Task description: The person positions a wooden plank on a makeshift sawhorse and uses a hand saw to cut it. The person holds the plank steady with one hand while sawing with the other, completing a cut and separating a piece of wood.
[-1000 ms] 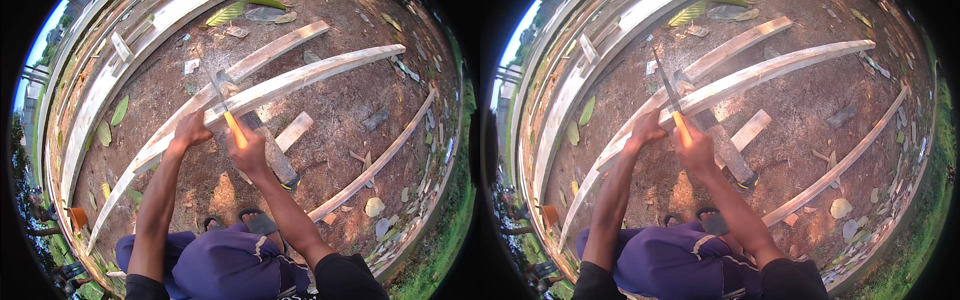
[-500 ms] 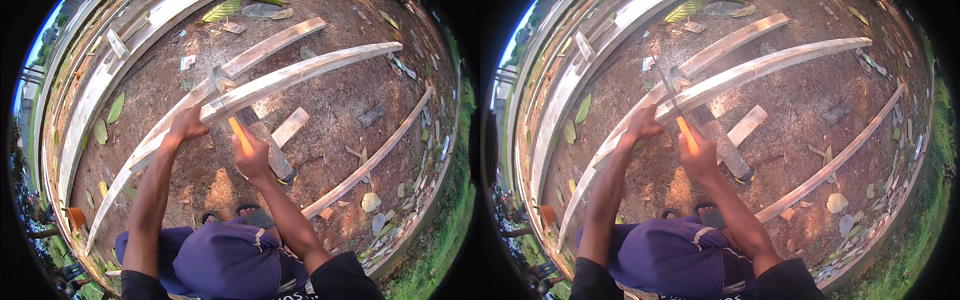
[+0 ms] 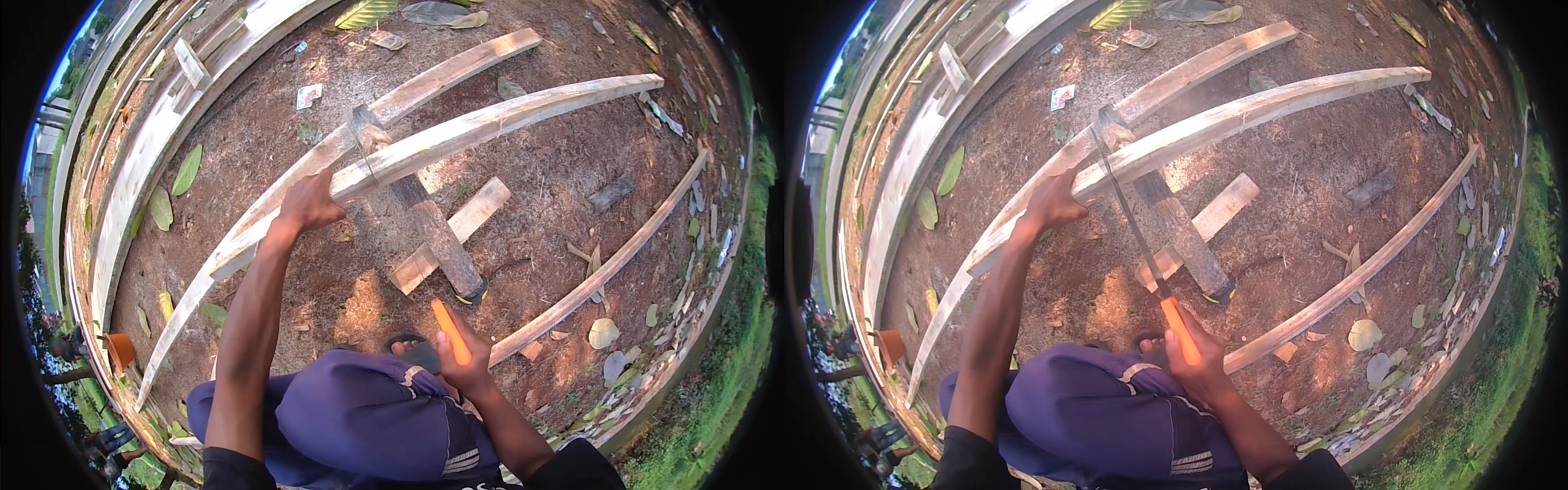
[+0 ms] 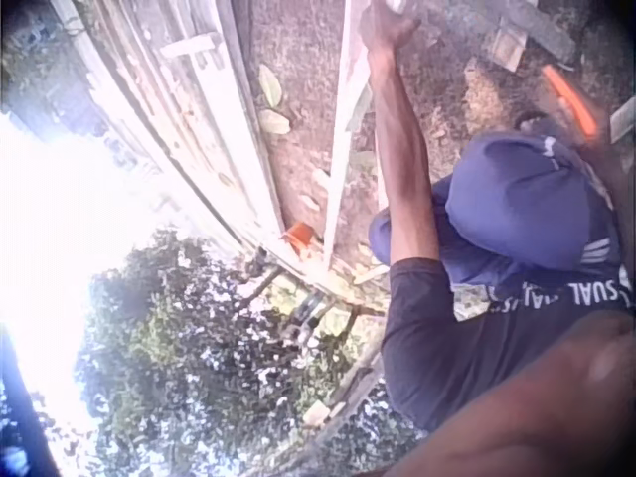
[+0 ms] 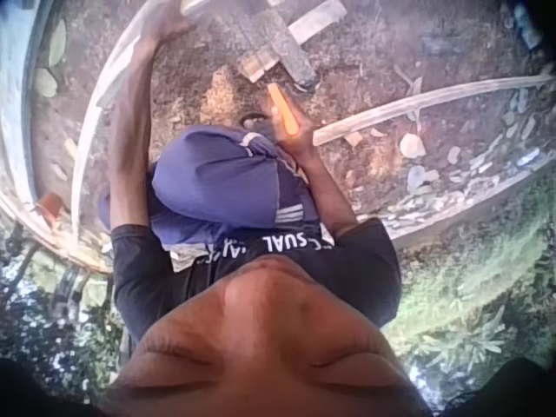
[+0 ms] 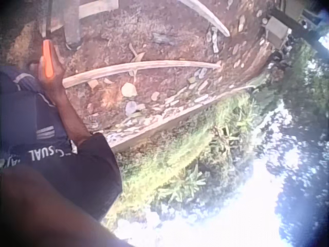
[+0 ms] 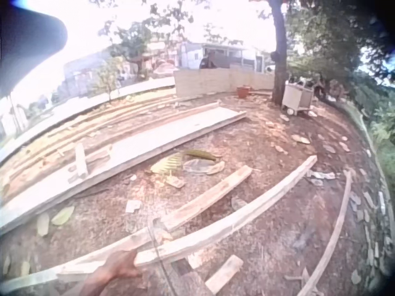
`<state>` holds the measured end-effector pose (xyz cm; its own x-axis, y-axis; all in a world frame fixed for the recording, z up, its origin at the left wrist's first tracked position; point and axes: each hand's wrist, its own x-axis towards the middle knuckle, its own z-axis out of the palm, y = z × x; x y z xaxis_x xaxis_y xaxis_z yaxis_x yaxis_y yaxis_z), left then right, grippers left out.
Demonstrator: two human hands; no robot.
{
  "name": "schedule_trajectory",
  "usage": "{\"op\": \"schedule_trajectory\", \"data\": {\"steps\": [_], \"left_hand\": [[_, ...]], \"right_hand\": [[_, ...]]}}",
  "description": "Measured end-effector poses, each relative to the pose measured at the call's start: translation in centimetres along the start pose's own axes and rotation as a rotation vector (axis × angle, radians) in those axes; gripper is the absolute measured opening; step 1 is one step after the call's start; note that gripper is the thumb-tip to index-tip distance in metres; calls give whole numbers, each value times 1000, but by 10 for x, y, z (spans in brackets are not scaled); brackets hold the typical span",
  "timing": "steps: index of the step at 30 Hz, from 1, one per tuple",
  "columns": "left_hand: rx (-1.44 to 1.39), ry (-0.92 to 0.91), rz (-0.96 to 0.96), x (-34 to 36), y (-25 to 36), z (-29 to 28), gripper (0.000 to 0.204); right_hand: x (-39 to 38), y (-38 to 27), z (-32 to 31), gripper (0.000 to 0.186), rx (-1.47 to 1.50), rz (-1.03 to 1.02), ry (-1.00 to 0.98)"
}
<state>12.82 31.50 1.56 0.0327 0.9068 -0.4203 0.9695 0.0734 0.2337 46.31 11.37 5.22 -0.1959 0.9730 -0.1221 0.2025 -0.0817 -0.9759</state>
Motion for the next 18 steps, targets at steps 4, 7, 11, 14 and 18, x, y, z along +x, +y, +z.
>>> {"op": "schedule_trajectory", "data": {"steps": [4,7,11,14,18], "left_hand": [[5,-24,-3,-1,15,11,54],[36,37,37,11,33,3,55],[24,6,12,3,14,3,55],[54,9,-50,-10,13,16,56],[57,167,69,7,33,17,52]], "right_hand": [[47,15,19,44,-26,-184,154],[165,-14,51,39,30,-97,126],[56,9,27,42,-18,-234,172],[-7,-25,-1,44,66,-53,102],[163,-12,56,41,-15,-124,183]]}}
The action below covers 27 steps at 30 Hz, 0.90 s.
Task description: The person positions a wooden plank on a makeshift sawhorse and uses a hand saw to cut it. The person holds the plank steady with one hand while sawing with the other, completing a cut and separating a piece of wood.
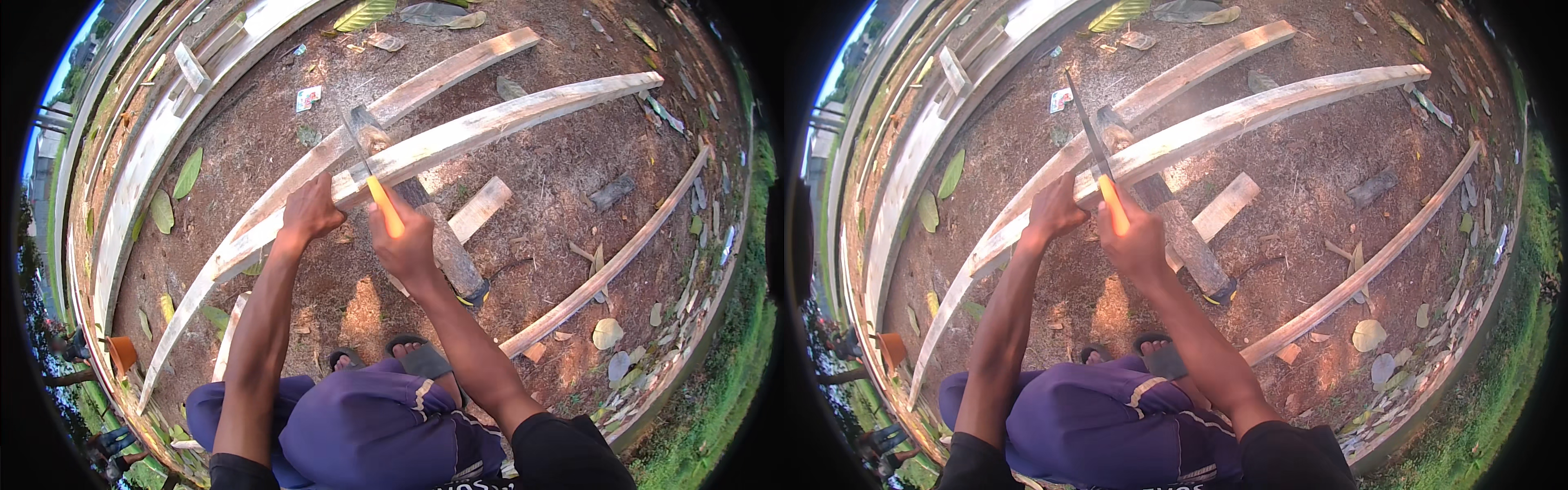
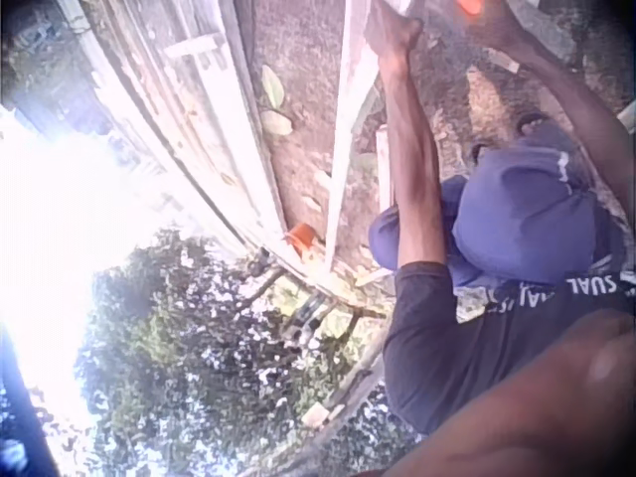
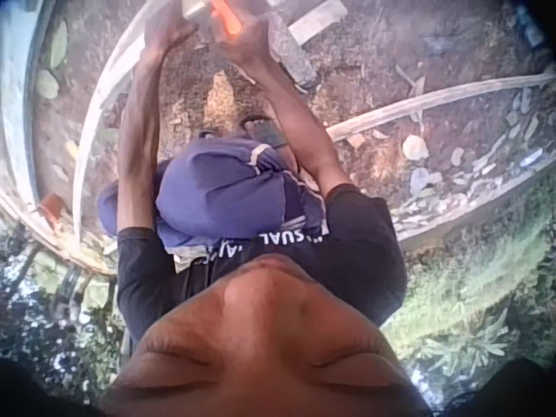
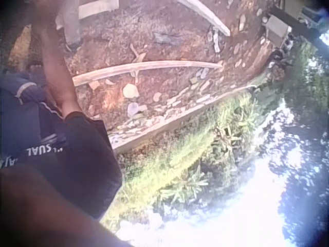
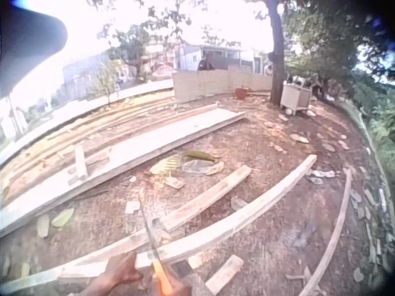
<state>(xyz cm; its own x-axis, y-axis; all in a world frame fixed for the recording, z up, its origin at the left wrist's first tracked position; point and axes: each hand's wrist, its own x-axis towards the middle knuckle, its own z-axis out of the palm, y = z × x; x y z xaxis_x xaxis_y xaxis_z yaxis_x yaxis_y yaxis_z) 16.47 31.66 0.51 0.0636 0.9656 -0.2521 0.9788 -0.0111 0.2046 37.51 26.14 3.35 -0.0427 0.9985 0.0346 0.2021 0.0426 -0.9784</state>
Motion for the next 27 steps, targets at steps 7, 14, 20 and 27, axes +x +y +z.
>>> {"op": "schedule_trajectory", "data": {"steps": [7,14,20,27], "left_hand": [[-14,-120,-107,-11,-22,-2,43],[-1,-84,-37,3,-4,-9,56],[-24,-150,-155,-11,-17,-2,51],[-41,-82,-101,-12,-3,-5,50]], "right_hand": [[-140,-17,-83,47,38,-15,-115],[7,0,-5,43,-29,47,-120],[-143,-11,-73,44,39,34,-85],[-40,5,-12,42,-21,103,-117]]}}
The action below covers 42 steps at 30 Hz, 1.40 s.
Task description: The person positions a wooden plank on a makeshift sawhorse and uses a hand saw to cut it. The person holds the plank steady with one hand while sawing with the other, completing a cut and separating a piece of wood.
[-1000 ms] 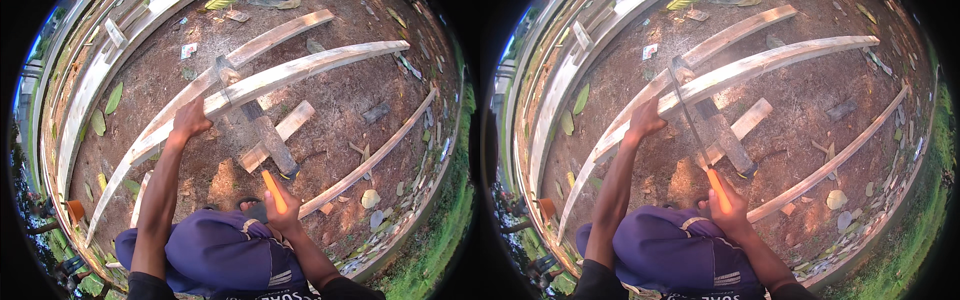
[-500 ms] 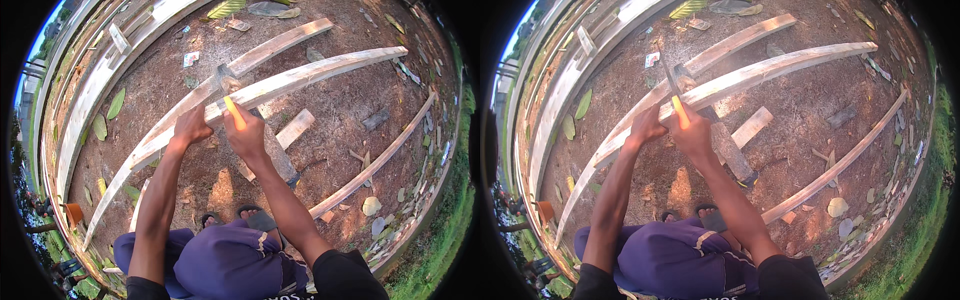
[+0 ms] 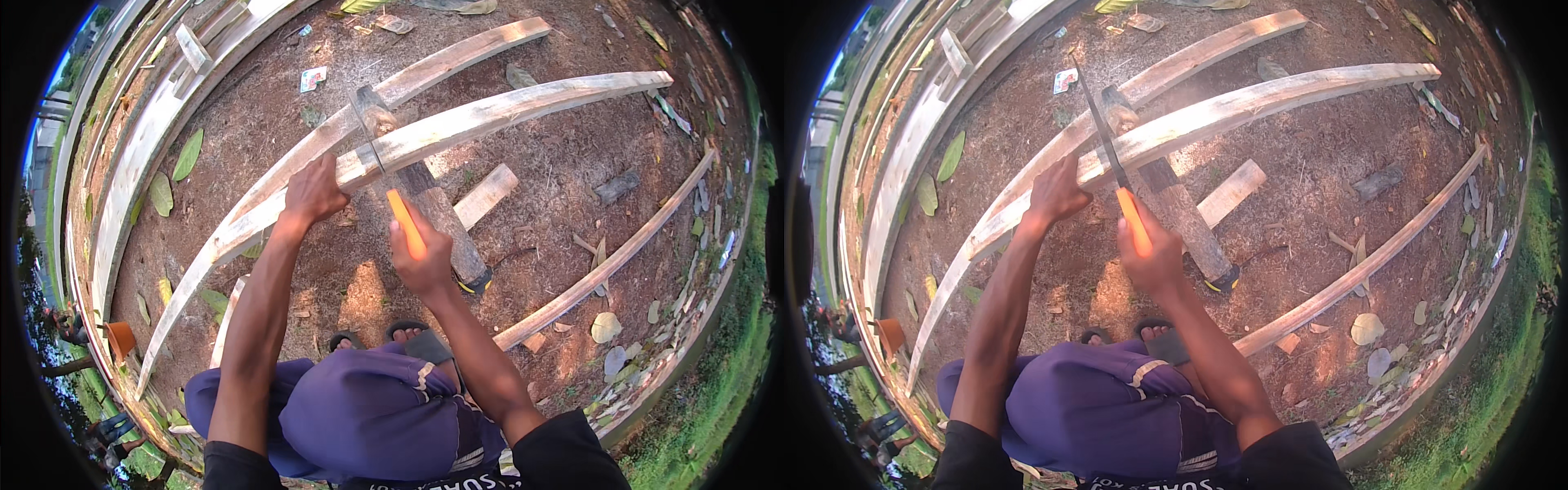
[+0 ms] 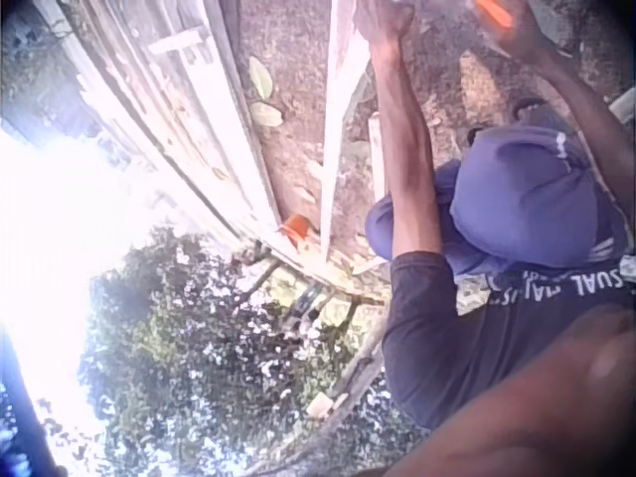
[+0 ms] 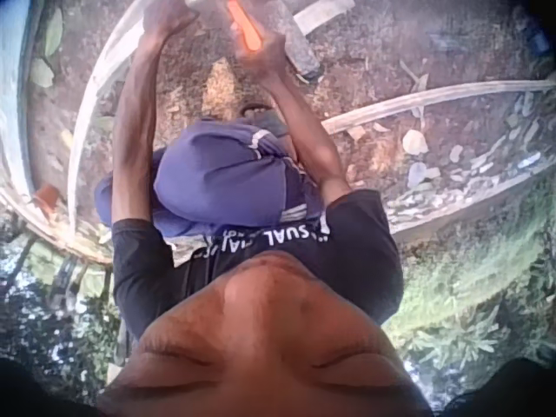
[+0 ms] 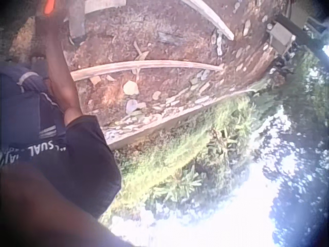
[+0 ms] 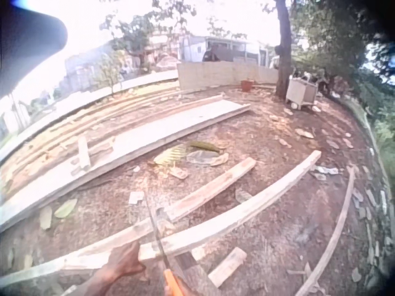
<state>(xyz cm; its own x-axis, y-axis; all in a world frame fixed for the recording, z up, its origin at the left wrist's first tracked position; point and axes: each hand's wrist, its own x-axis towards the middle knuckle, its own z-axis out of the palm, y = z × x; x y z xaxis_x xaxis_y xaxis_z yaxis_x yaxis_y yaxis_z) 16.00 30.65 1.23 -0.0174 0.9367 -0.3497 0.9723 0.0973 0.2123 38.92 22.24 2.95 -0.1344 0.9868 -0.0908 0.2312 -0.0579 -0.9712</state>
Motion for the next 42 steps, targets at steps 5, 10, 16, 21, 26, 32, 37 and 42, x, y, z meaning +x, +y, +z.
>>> {"op": "schedule_trajectory", "data": {"steps": [5,10,16,21,26,32,37,42], "left_hand": [[24,31,-39,-7,-12,11,47],[76,36,107,13,9,-14,44],[-42,-200,5,14,-20,-25,63],[-45,-109,88,17,5,-27,65],[-92,-174,55,15,-30,-25,64],[-103,-133,151,27,-8,-23,67],[-176,-273,73,30,-36,-25,68],[-129,-181,86,30,-38,-15,72]], "right_hand": [[-109,12,-45,45,67,-52,8],[46,-21,0,42,99,-21,26],[-126,-4,-57,43,43,-103,45],[39,-17,3,39,81,16,-19],[-102,0,-43,45,23,-40,55],[24,-14,-4,39,46,-6,30],[-66,-1,-25,42,19,-111,84],[-81,12,-36,42,57,-118,74]]}}
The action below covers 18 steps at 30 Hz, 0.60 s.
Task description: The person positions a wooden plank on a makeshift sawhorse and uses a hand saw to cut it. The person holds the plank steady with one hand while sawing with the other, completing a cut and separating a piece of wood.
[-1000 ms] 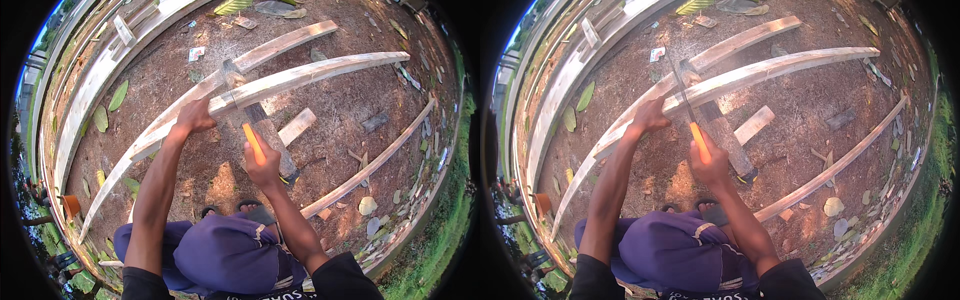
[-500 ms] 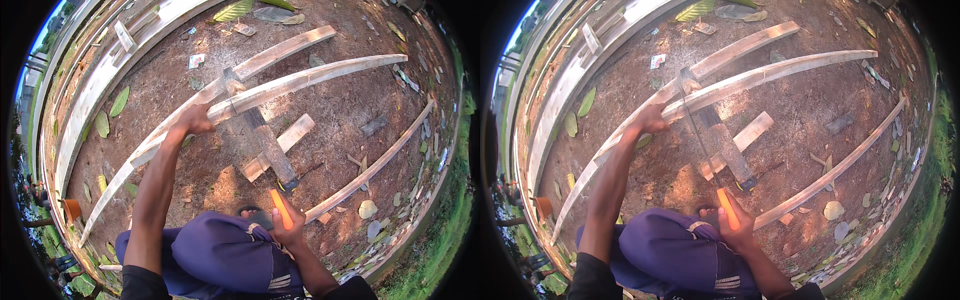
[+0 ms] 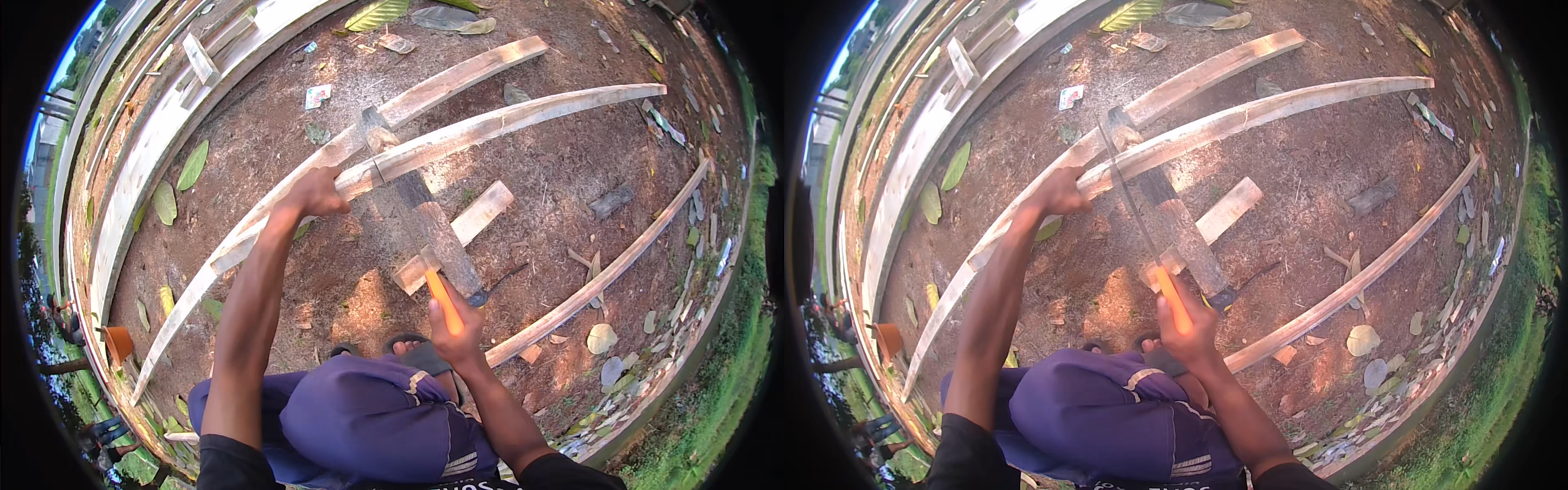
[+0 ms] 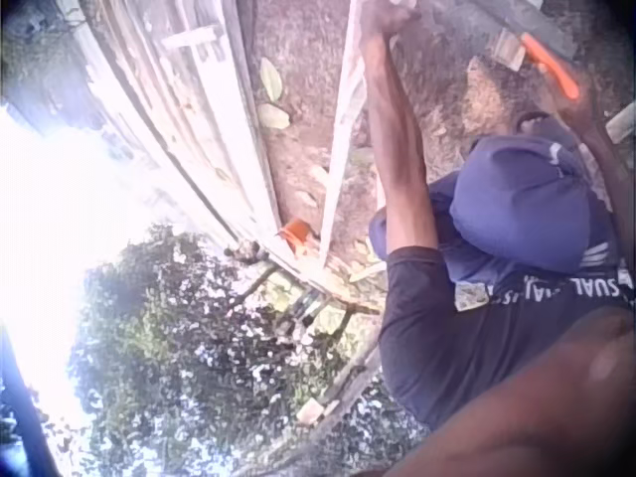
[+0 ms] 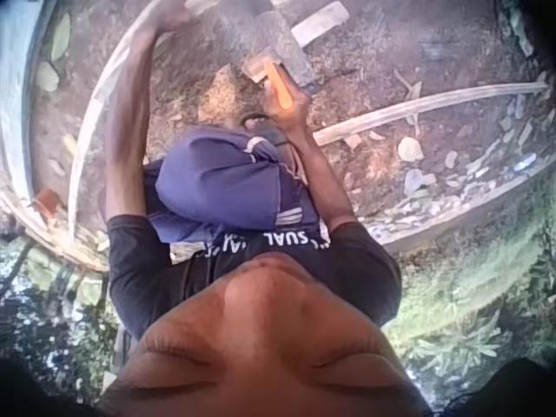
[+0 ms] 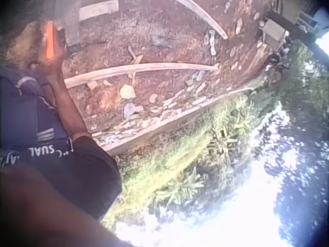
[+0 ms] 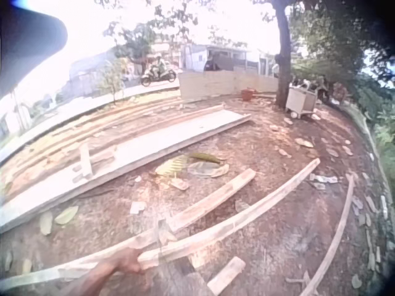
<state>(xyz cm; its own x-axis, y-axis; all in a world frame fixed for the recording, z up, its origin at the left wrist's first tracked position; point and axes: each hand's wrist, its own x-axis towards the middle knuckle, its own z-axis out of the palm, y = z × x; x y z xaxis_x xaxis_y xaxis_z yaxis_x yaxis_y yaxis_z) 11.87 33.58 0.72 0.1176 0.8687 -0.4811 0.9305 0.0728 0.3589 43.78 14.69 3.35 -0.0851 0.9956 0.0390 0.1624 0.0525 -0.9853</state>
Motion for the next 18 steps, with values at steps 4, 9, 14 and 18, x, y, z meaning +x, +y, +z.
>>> {"op": "schedule_trajectory", "data": {"steps": [4,9,14,18], "left_hand": [[-33,-47,52,6,33,-22,67],[-88,-11,36,-8,-11,-10,85],[-47,23,90,4,17,-1,69],[-154,-130,-15,4,8,-15,63]], "right_hand": [[119,4,48,38,48,-35,21],[-53,-26,-33,47,-9,18,-120],[113,-10,45,34,59,55,-28],[53,3,31,39,-4,83,-38]]}}
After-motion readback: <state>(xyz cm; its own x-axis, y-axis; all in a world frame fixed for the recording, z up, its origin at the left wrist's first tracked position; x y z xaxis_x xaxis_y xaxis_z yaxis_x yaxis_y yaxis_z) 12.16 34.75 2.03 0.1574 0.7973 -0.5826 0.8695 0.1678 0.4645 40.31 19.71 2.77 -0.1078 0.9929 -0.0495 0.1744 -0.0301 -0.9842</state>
